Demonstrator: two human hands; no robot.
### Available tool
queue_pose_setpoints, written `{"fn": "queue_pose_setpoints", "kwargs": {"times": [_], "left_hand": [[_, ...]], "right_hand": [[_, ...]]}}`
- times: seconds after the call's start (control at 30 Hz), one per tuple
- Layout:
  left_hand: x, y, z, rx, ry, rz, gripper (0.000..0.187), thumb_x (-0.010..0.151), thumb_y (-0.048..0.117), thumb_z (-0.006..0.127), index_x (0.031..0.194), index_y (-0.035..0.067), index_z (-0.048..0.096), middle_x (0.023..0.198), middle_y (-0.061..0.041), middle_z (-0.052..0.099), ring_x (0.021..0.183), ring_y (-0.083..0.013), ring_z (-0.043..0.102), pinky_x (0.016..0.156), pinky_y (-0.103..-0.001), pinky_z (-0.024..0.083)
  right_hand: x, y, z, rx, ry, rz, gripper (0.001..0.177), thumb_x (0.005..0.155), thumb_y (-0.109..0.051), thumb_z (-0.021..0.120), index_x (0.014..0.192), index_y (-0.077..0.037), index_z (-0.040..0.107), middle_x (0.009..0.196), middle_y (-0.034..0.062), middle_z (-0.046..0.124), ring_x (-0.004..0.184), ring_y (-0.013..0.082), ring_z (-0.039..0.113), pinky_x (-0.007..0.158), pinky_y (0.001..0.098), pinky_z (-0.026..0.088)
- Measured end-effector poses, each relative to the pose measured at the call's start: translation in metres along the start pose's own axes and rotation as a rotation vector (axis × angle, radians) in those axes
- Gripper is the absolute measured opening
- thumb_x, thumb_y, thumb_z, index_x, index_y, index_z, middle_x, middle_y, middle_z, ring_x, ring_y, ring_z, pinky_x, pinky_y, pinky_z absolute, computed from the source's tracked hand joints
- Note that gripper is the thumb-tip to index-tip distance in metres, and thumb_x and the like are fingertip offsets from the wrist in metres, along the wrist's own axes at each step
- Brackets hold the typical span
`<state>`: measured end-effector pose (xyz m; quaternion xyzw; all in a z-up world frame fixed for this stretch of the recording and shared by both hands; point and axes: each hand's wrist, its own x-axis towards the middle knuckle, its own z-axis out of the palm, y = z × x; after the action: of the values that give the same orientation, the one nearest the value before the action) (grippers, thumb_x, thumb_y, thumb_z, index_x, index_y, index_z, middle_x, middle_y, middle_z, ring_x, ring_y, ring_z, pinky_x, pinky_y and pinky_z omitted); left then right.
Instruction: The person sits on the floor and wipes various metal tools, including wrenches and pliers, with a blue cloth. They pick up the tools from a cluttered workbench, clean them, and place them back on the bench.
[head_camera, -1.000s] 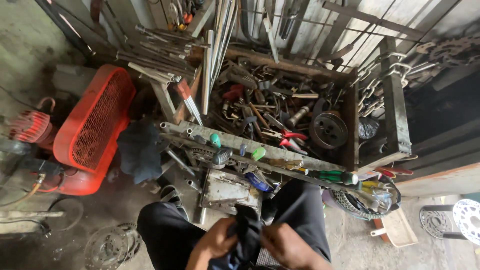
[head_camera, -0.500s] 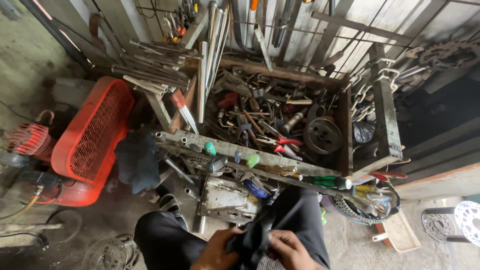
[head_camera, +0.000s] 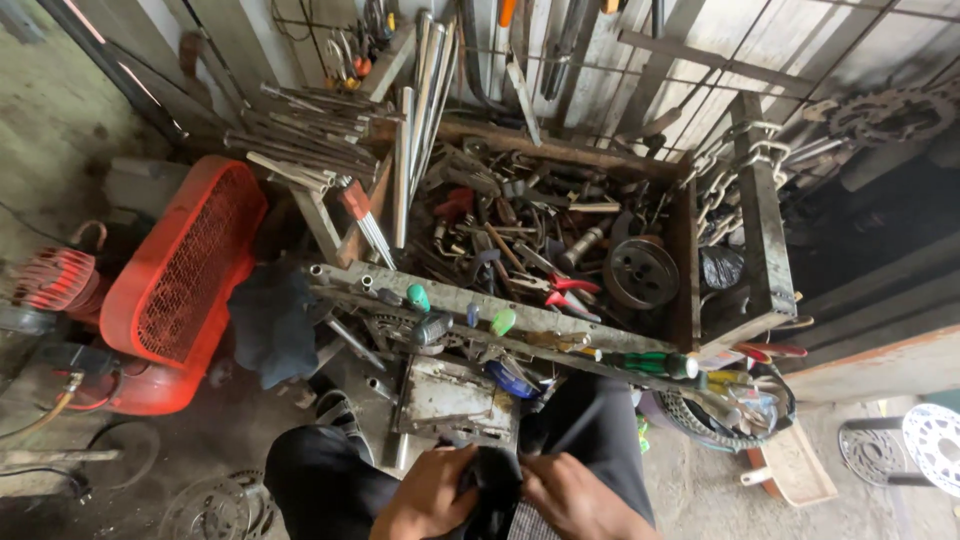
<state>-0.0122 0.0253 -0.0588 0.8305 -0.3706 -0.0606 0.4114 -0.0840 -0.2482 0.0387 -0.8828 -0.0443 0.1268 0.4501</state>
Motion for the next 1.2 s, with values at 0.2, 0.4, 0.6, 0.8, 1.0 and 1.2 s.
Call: {"fn": "queue_pose_setpoints", "kwargs": {"times": [0.2, 0.4, 0.6, 0.8, 1.0, 1.2], "left_hand": [[0.033, 0.041, -0.022, -0.267, -0.123, 0.014, 0.048, 0.065, 0.01, 0.067, 0.113, 0.006, 0.068, 0.098, -0.018, 0.073, 0.095, -0.0419, 0.068, 0.084, -0.045, 0.056], [-0.007, -0.037, 0.029, -0.043, 0.164, 0.17, 0.053, 0.064, 0.008, 0.066, 0.117, 0.007, 0.07, 0.107, -0.017, 0.074, 0.103, -0.0396, 0.066, 0.091, -0.046, 0.051], [-0.046, -0.124, 0.036, -0.267, 0.104, -0.789, 0.03, 0.094, 0.026, 0.053, 0.115, 0.006, 0.064, 0.102, -0.012, 0.068, 0.093, -0.0252, 0.062, 0.086, -0.032, 0.047], [-0.17, -0.146, 0.147, -0.645, 0.309, -0.714, 0.036, 0.09, 0.023, 0.062, 0.122, 0.005, 0.064, 0.106, -0.012, 0.068, 0.093, -0.0232, 0.063, 0.08, -0.033, 0.051], [-0.119, -0.086, 0.119, -0.999, 0.537, -0.597, 0.046, 0.086, 0.019, 0.071, 0.129, 0.004, 0.064, 0.111, -0.011, 0.069, 0.093, -0.0212, 0.065, 0.075, -0.035, 0.055], [-0.015, -0.029, 0.063, -1.294, 0.515, -0.789, 0.055, 0.082, 0.016, 0.074, 0.134, 0.01, 0.058, 0.109, -0.007, 0.068, 0.091, -0.0187, 0.064, 0.076, -0.034, 0.055]], "right_hand": [[-0.005, 0.055, 0.042, 0.28, -0.038, 0.237, 0.039, 0.099, -0.028, 0.059, 0.13, -0.006, 0.068, 0.105, 0.0137, 0.075, 0.099, 0.022, 0.069, 0.089, 0.0325, 0.054], [-0.025, 0.085, 0.04, 0.978, 0.239, 0.36, 0.036, 0.095, -0.018, 0.064, 0.122, 0.006, 0.07, 0.1, 0.012, 0.075, 0.093, 0.0185, 0.068, 0.085, 0.0331, 0.054], [-0.052, 0.097, 0.016, 0.98, 0.52, 0.15, 0.03, 0.098, -0.012, 0.065, 0.117, 0.01, 0.071, 0.093, 0.0151, 0.07, 0.083, 0.0232, 0.065, 0.074, 0.0358, 0.052], [0.006, -0.034, 0.006, 0.201, 0.076, -0.385, 0.027, 0.099, -0.013, 0.07, 0.118, 0.004, 0.063, 0.1, 0.0183, 0.069, 0.093, 0.0308, 0.069, 0.081, 0.0368, 0.055], [0.033, -0.054, 0.031, -0.105, -0.052, -0.368, 0.016, 0.098, -0.02, 0.065, 0.093, -0.005, 0.061, 0.089, 0.0144, 0.063, 0.086, 0.037, 0.064, 0.072, 0.0458, 0.052], [0.045, -0.025, 0.041, -0.19, -0.096, -0.401, 0.018, 0.094, -0.023, 0.066, 0.093, -0.005, 0.068, 0.088, 0.0136, 0.068, 0.082, 0.0362, 0.066, 0.065, 0.0471, 0.052]]}}
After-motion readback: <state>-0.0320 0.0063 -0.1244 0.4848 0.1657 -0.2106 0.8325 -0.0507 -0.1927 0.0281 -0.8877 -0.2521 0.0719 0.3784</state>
